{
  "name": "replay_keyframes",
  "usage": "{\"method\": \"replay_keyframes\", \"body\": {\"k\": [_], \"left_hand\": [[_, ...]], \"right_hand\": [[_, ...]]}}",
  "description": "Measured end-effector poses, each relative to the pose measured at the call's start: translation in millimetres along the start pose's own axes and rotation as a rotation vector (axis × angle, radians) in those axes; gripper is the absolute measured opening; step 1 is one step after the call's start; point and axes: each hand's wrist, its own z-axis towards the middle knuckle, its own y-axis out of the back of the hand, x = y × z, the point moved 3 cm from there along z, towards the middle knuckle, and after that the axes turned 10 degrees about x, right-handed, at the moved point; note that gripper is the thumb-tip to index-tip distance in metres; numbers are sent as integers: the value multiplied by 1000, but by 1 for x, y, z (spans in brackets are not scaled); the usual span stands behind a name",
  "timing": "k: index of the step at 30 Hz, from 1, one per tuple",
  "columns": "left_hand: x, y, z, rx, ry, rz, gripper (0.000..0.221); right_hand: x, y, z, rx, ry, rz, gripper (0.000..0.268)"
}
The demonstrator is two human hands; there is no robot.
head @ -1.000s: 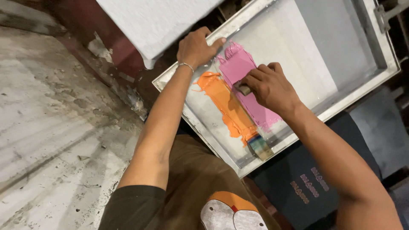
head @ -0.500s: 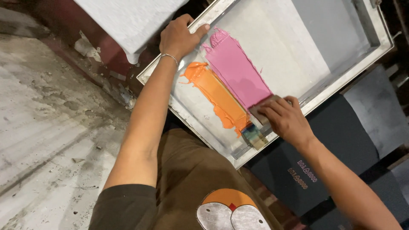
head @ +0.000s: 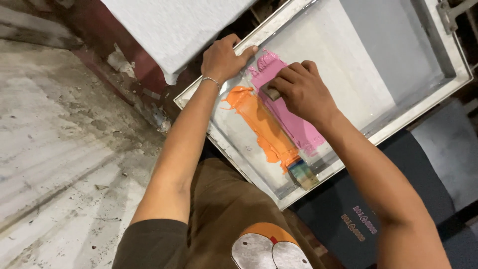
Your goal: Manually screen printing a design onto white fabric pieces using pink and orange ink.
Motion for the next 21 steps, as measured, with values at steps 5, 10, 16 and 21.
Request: {"method": "replay_keyframes", "body": {"k": [5, 10, 16, 21], "left_hand": [[2, -2, 3, 10, -44, 27, 63], [1, -1, 1, 9, -15, 17, 69], [2, -2, 1, 1, -45, 14, 68], [2, -2, 2, 10, -31, 17, 70]], "right_hand": [[9, 0, -24, 51, 38, 37, 29], [25, 6, -71, 152, -11, 51, 32], [36, -4, -150, 255, -103, -19, 57], [41, -4, -191, 214, -143, 87, 35]]}}
